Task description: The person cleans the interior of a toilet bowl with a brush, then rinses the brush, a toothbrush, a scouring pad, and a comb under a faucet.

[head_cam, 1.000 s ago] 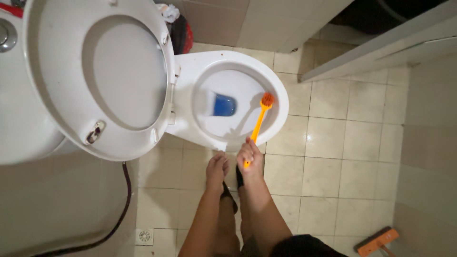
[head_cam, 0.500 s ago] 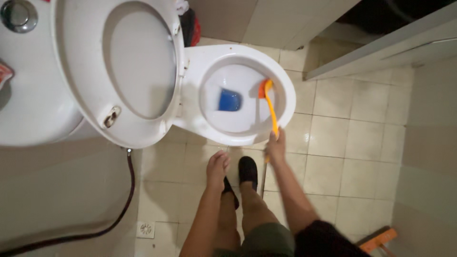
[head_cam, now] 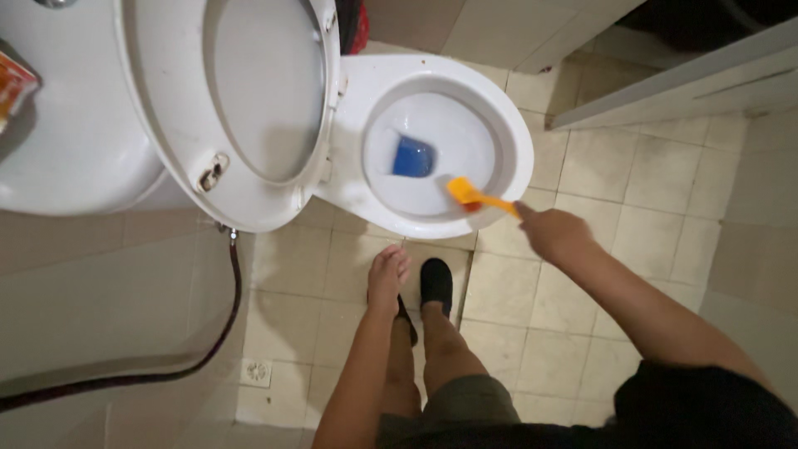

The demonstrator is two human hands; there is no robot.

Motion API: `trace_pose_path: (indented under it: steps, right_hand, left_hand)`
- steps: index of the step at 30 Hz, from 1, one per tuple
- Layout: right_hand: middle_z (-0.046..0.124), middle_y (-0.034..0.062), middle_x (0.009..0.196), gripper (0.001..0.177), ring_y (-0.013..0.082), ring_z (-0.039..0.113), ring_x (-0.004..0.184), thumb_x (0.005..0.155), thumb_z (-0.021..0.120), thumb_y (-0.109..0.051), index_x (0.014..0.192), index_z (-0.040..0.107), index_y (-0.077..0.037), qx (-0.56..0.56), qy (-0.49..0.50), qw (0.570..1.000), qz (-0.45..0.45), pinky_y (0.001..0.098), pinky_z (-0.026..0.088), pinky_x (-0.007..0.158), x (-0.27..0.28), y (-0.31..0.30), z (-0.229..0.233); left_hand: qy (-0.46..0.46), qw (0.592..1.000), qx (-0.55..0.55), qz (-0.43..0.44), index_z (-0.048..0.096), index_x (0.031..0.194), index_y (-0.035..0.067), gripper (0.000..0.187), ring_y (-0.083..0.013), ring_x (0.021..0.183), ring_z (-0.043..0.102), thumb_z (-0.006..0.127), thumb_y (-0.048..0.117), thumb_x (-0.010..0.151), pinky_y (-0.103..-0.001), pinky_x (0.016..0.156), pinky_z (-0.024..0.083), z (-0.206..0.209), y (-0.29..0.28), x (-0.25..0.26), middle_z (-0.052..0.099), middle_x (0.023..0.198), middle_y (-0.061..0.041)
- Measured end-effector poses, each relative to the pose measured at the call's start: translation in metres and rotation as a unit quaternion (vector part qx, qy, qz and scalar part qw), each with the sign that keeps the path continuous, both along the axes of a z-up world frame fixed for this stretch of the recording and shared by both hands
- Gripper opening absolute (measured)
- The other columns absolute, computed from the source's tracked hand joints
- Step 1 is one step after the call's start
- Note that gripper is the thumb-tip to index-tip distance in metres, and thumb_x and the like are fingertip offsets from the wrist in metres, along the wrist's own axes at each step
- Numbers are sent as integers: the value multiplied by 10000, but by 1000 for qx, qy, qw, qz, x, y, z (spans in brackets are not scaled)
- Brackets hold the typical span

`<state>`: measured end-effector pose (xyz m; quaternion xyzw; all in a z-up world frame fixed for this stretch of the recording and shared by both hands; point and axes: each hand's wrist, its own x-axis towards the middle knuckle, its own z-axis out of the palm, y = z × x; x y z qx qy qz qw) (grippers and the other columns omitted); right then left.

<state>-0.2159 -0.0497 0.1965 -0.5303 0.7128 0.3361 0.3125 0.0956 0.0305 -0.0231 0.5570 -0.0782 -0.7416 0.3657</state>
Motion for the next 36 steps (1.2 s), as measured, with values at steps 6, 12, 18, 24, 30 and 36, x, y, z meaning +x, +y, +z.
trace_pose_path:
  steps: [6,12,18,24,30,36]
  right_hand:
    - [713,235,974,567,422,706,905,1044,470,-355,1588,342,-265,-64,-173,983,-3,518,557,815,42,22,-87]
    - [431,60,640,571,197,388,475,1049,519,-318,1601,394,-240,-106,-381,804,-444,390,370,434,105,9,-122]
    - [467,66,672,560,147,403,436,1037,457,-307,1587,362,-276,-38,-304,886,-348,348,414,404,63,26,-80]
    - [663,220,1121,530,387,625,1008,1032,516,-327,1532,432,-175,-191,-299,929,-104,478,512,871,54,-5,-188]
    - [715,240,1126,550,419,680,1064,1052,437,-334,1576,336,-201,-121,-164,973,-112,527,519,946,83,-49,-242]
    - [728,190,1114,352,388,711,1030,1092,382,-334,1378,492,-161,-99,-64,993,-28,548,557,877,61,-66,-264]
  left_hand:
    - [-32,997,77,3,595,1287,68,395,-181,1035,693,626,206,919,-345,947,549,1,2,-16,697,1144,-66]
    - [-17,997,70,5,576,1327,82,428,-195,1066,673,634,210,923,-358,969,530,-14,2,-13,686,1176,-78]
    - [5,997,74,14,559,1323,75,427,-196,1084,671,631,214,926,-366,977,531,-11,0,-11,685,1195,-67]
    - [-1,997,71,16,588,1315,63,414,-197,1063,650,657,198,930,-371,991,526,-8,-17,-21,678,1156,-74]
    - [-7,1000,27,13,603,1307,28,388,-169,906,620,653,190,958,-327,810,510,-25,-17,-23,675,1097,-79]
    - [-1,999,38,31,596,1337,3,430,-123,873,609,663,221,972,-270,778,528,-44,-14,-25,653,1052,-38]
